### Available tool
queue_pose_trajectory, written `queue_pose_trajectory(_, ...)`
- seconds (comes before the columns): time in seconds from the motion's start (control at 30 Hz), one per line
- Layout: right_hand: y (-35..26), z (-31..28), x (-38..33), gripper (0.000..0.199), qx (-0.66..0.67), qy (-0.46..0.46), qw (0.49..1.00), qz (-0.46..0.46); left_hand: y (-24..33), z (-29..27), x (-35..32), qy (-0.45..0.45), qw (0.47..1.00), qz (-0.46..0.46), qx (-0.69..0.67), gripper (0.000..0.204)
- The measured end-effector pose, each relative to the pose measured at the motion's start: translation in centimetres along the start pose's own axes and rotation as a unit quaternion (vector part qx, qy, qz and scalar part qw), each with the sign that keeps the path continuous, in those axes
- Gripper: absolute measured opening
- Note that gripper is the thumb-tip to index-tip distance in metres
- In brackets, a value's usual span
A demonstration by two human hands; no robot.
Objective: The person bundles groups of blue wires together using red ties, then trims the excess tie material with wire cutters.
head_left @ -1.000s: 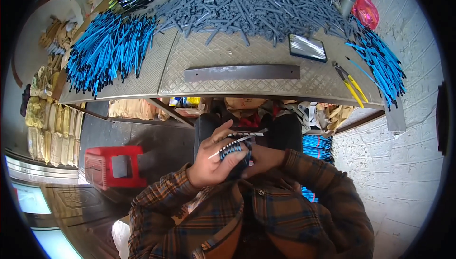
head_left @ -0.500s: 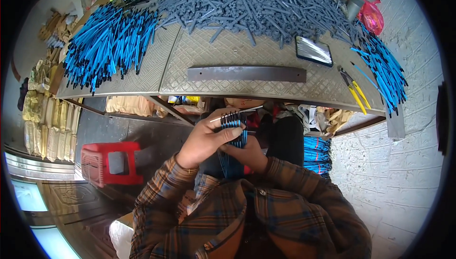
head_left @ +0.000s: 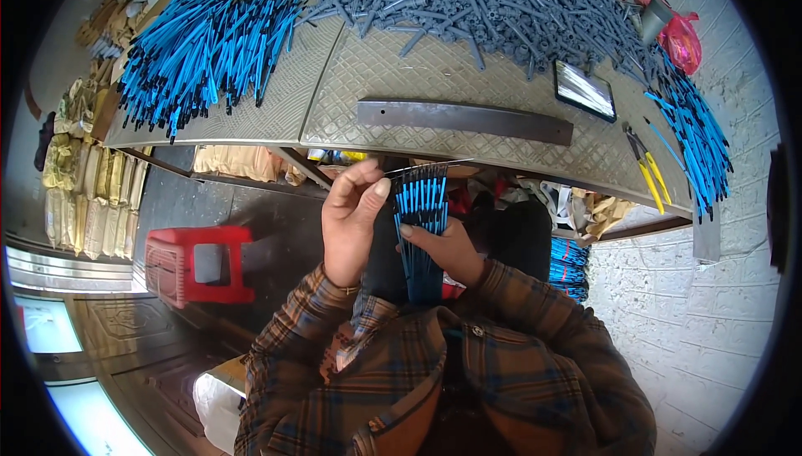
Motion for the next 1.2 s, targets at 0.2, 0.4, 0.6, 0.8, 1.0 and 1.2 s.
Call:
queue_pose_trajectory(0.2, 0.0, 0.5, -0.1, 0.023, -0.044, -0.001, 0.999, 0.021, 0.1, 0.4, 1.2, -0.073, 0.993, 0.048, 0.078, 0.008)
queue_pose_trajectory(0.4, 0.8, 0.4, -0.2, 0.025, -0.045, -0.009, 0.998, 0.034, 0.2, 0.5, 1.0, -0.076, 0.992, 0.072, 0.069, 0.008)
queue_pose_trajectory(0.6, 0.9, -0.7, 0.0, 0.026, 0.022, -0.017, 0.998, 0.059, 1.3, 2.1, 4.2, -0.146, 0.984, 0.022, 0.098, 0.012)
queue_pose_trajectory(0.8, 1.7, -0.6, -0.1, 0.025, 0.034, -0.059, 0.993, 0.101, 2.1, 5.3, 20.2, -0.161, 0.923, 0.106, 0.334, 0.025)
queue_pose_trajectory(1.0, 1.2, -1.4, 0.4, 0.023, 0.09, -0.062, 0.992, 0.07, -6.4, 9.7, 32.5, -0.151, 0.834, 0.031, 0.531, 0.045)
queue_pose_trajectory(1.2, 1.1, -2.5, 0.8, 0.025, 0.06, -0.074, 0.993, 0.074, -6.1, 13.6, 32.0, -0.196, 0.75, 0.071, 0.628, 0.047)
Point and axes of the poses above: each hand's wrist, its own x-axis towards the middle knuckle, its own z-axis out of the palm, y = z × x, the point moved 8 cm from there along x, towards the middle knuckle, and after that the axes turned 10 degrees about z, right-handed, at the moved point
